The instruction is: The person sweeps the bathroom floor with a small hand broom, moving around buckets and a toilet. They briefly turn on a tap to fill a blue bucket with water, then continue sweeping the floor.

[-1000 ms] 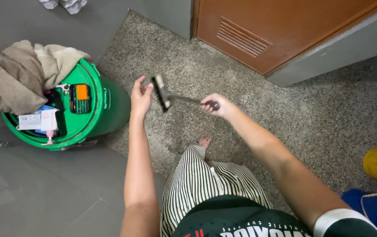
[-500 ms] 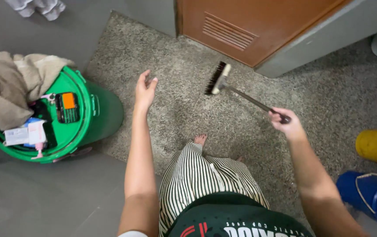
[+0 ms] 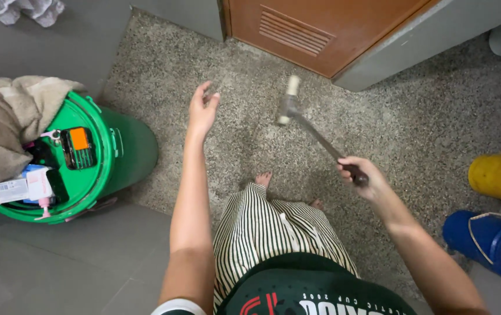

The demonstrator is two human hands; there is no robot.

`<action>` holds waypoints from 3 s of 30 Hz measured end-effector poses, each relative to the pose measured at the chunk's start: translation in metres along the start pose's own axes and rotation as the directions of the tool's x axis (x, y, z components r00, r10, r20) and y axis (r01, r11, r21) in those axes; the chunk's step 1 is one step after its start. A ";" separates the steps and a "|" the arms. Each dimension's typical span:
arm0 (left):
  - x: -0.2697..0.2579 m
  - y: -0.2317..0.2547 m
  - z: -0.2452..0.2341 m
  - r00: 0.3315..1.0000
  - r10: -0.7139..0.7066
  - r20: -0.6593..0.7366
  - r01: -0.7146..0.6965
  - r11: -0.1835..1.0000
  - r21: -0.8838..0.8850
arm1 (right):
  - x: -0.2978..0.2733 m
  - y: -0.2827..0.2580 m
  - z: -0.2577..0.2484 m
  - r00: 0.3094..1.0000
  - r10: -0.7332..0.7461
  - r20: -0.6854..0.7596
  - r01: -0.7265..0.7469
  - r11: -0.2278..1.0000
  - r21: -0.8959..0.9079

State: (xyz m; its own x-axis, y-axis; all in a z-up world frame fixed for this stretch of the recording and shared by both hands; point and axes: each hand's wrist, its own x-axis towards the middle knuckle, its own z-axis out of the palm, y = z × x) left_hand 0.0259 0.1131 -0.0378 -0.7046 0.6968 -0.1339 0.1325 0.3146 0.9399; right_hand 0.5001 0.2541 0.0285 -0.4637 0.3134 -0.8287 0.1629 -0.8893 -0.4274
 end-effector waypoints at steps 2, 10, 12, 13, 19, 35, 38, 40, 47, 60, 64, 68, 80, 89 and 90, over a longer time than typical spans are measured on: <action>-0.004 -0.003 -0.002 1.000 0.011 -0.001 -0.011 1.000 -0.006 | 0.004 -0.006 0.022 0.992 0.068 0.110 -0.079 0.991 0.105; 0.011 -0.005 0.018 0.996 -0.044 0.079 0.049 0.997 -0.055 | 0.124 0.028 0.057 0.847 0.138 0.513 -0.330 0.893 0.305; 0.015 -0.002 0.029 0.996 -0.018 0.091 0.024 0.997 -0.068 | 0.131 0.031 0.048 0.942 0.215 0.259 -0.307 0.865 0.398; 0.015 -0.001 0.033 0.994 -0.011 0.107 0.019 0.997 -0.070 | 0.122 0.034 0.034 0.948 0.104 0.302 -0.208 0.918 0.336; 0.027 0.003 0.061 0.980 0.033 0.196 -0.033 0.999 -0.005 | 0.051 0.036 -0.130 0.980 0.139 0.144 -0.199 0.764 0.614; 0.019 0.067 0.125 0.920 0.062 0.388 -0.080 0.996 0.029 | -0.069 0.044 -0.058 0.913 -0.140 -0.383 0.189 0.978 0.091; 0.012 0.077 0.124 0.911 0.032 0.410 -0.052 0.998 0.038 | -0.076 0.034 -0.019 0.974 -0.177 -0.142 0.208 0.947 0.246; 0.009 0.083 0.121 0.908 -0.003 0.418 -0.020 0.998 0.051 | -0.060 0.027 0.000 0.984 -0.169 -0.052 0.177 0.939 0.294; -0.001 0.103 0.106 0.914 -0.069 0.401 0.024 0.993 0.115 | 0.080 0.024 0.051 0.963 -0.187 0.194 0.125 0.948 0.293; -0.030 0.100 0.142 0.903 0.000 0.429 -0.036 0.996 0.077 | 0.026 0.037 -0.219 0.955 -0.293 0.045 0.168 0.662 0.731; -0.043 0.110 0.170 0.899 -0.006 0.437 -0.023 0.998 0.062 | -0.035 0.047 -0.301 0.954 -0.294 -0.065 0.253 0.666 0.702; -0.056 0.120 0.199 0.892 0.024 0.450 -0.053 0.997 0.054 | -0.069 0.038 -0.329 0.971 -0.191 -0.145 0.240 0.794 0.559; -0.104 0.169 0.295 0.880 0.057 0.472 -0.053 0.998 -0.022 | -0.167 0.015 -0.227 0.993 -0.056 -0.106 0.091 0.926 0.366; -0.141 0.209 0.325 0.893 -0.024 0.449 0.013 1.000 0.028 | -0.074 0.001 -0.201 0.953 -0.122 0.279 0.022 0.942 0.335; -0.144 0.210 0.328 0.892 -0.032 0.450 0.035 0.999 0.002 | -0.061 0.002 -0.193 0.975 -0.057 0.213 -0.029 0.925 0.378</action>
State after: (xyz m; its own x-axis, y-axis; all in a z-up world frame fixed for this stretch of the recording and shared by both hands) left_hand 0.3837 0.2908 0.0761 -0.3195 0.9017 -0.2912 0.1095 0.3404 0.9339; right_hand 0.6966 0.2977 0.0092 -0.6474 0.2851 -0.7068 -0.1650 -0.9578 -0.2352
